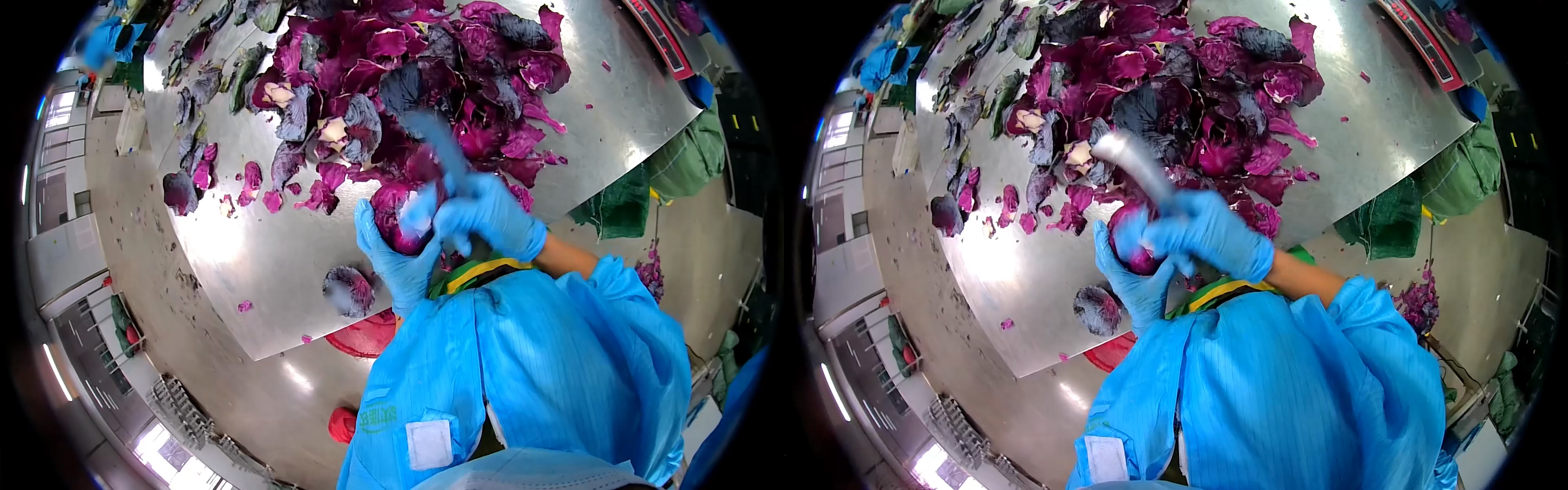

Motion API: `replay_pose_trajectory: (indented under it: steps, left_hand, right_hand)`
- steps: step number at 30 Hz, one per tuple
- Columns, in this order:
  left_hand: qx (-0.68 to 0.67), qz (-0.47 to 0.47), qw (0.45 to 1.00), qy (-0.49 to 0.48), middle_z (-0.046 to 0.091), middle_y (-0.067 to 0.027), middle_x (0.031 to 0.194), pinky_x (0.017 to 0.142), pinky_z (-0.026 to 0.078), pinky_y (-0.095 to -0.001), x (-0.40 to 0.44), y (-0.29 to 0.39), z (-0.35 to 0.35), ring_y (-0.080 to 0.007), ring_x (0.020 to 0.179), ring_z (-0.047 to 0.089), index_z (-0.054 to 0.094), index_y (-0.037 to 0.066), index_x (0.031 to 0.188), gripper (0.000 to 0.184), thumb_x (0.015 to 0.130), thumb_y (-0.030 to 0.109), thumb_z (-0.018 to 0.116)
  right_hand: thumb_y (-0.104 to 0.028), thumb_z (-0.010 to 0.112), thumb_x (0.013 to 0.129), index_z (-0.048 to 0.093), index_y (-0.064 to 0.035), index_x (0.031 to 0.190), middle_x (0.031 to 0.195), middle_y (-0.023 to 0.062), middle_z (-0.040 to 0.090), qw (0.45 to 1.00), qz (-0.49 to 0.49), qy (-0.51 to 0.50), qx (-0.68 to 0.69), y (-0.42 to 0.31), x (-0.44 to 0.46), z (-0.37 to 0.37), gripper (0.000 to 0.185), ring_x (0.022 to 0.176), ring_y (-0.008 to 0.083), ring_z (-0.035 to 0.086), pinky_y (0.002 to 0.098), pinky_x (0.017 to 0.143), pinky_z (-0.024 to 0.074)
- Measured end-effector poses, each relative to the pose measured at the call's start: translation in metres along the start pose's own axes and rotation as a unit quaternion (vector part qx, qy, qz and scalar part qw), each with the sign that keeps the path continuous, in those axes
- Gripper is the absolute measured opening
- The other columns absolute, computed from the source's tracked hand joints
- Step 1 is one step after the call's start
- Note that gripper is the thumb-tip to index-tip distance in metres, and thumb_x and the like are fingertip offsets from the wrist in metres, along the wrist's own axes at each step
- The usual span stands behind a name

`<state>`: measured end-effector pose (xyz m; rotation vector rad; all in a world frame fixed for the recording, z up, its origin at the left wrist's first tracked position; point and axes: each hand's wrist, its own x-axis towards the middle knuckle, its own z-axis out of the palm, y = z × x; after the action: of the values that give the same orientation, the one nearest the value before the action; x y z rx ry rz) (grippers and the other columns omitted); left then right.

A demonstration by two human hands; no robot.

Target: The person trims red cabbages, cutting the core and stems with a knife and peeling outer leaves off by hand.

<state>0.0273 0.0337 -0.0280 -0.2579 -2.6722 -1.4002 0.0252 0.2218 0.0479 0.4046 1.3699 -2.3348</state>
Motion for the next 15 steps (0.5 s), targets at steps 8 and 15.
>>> replay_pose_trajectory:
  steps: [8,15]
  left_hand:
    - [0.003,0.012,1.000,0.000,0.038,-0.0193,0.146,0.113,0.031,-0.0481,0.001,0.001,0.007,-0.0383,0.134,0.037,0.031,0.004,0.148,0.112,0.054,0.019,0.089]
    - [0.040,0.018,0.999,-0.022,0.039,-0.0204,0.146,0.113,0.030,-0.0478,0.010,0.009,0.000,-0.0388,0.135,0.037,0.033,0.006,0.149,0.111,0.053,0.020,0.087]
  right_hand:
    - [-0.024,0.074,0.086,0.056,-0.0106,0.138,0.110,0.0087,0.059,0.893,-0.268,0.020,-0.360,0.049,0.046,-0.022,0.056,0.102,0.0184,0.058,0.0299,0.087,0.0487]
    - [-0.015,0.076,0.083,0.061,-0.0026,0.095,0.096,0.0081,0.057,0.944,-0.206,0.066,-0.249,0.049,0.048,-0.012,0.023,0.090,0.0200,0.060,0.0313,0.081,0.0499]
